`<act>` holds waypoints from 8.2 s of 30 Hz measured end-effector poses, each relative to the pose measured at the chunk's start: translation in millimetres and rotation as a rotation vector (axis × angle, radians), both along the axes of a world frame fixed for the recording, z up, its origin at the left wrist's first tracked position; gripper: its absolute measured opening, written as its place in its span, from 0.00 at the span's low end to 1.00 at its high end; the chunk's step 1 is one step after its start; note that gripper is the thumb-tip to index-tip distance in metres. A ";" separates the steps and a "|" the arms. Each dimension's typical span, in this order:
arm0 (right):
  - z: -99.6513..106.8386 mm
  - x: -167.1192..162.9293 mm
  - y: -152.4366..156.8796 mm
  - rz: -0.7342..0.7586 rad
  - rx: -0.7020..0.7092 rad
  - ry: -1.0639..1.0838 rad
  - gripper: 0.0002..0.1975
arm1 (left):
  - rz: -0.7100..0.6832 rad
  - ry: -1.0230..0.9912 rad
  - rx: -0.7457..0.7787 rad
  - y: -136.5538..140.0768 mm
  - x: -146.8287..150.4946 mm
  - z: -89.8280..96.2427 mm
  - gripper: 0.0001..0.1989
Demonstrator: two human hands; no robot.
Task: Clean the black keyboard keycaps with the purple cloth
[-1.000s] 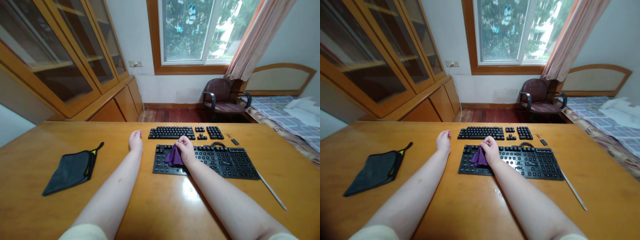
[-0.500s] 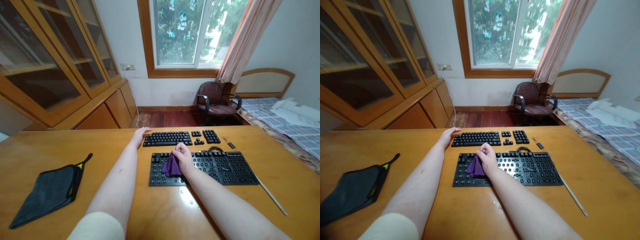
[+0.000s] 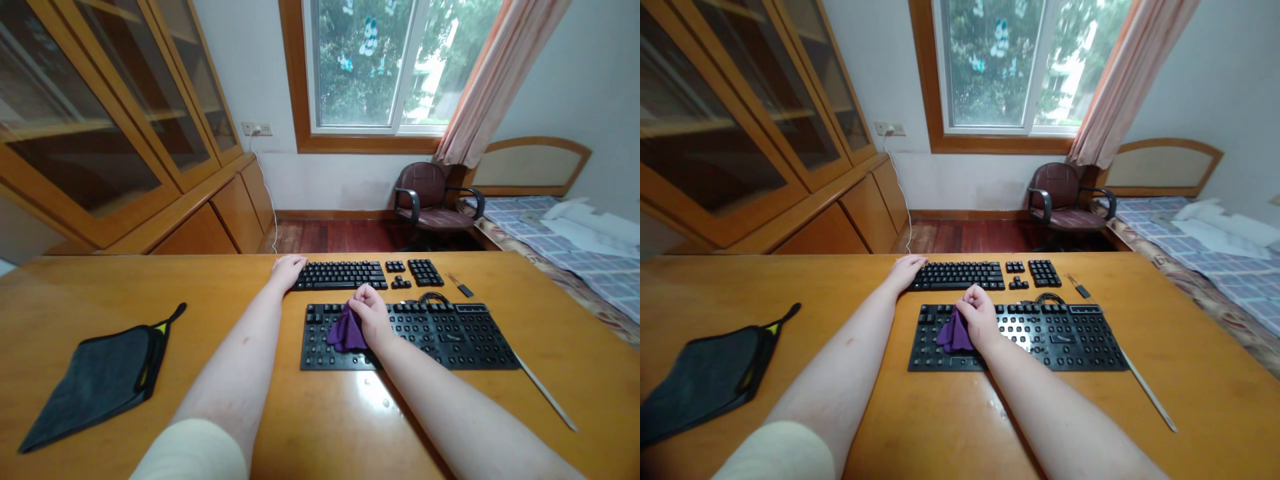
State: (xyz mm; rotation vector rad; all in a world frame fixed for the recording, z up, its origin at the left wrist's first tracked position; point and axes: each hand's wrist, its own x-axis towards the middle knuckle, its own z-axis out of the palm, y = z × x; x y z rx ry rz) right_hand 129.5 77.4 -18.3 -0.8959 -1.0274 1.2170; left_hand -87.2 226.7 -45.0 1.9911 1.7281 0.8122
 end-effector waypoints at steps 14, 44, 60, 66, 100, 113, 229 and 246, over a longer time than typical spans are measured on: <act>-3.8 1.3 0.2 0.008 0.006 -0.005 0.09 | -0.066 -0.183 0.028 -2.8 2.3 4.2 0.17; -1.7 0.6 -0.2 0.024 -0.014 0.011 0.10 | 0.140 -0.093 0.022 -3.2 -3.4 1.6 0.12; -3.0 0.9 0.6 0.022 -0.021 0.018 0.10 | 0.180 -0.046 -0.009 1.0 -7.1 -3.9 0.12; 1.6 -1.0 -0.3 0.020 -0.020 0.045 0.10 | 0.310 -0.024 -0.019 -1.3 -11.8 1.4 0.13; 3.7 -1.6 0.9 0.071 0.011 0.047 0.07 | 0.105 -1.164 -0.187 -170.8 88.7 37.0 0.19; 1.3 -7.0 1.4 0.140 0.016 -0.010 0.10 | 0.036 -1.074 -0.048 -158.1 81.3 26.9 0.15; -0.7 0.7 3.8 -0.013 0.177 -0.292 0.06 | -0.025 -0.964 0.001 -155.8 79.7 20.0 0.14; -3.8 -2.5 7.0 0.070 0.006 -0.228 0.05 | -0.024 -0.683 0.107 -156.3 74.1 12.1 0.09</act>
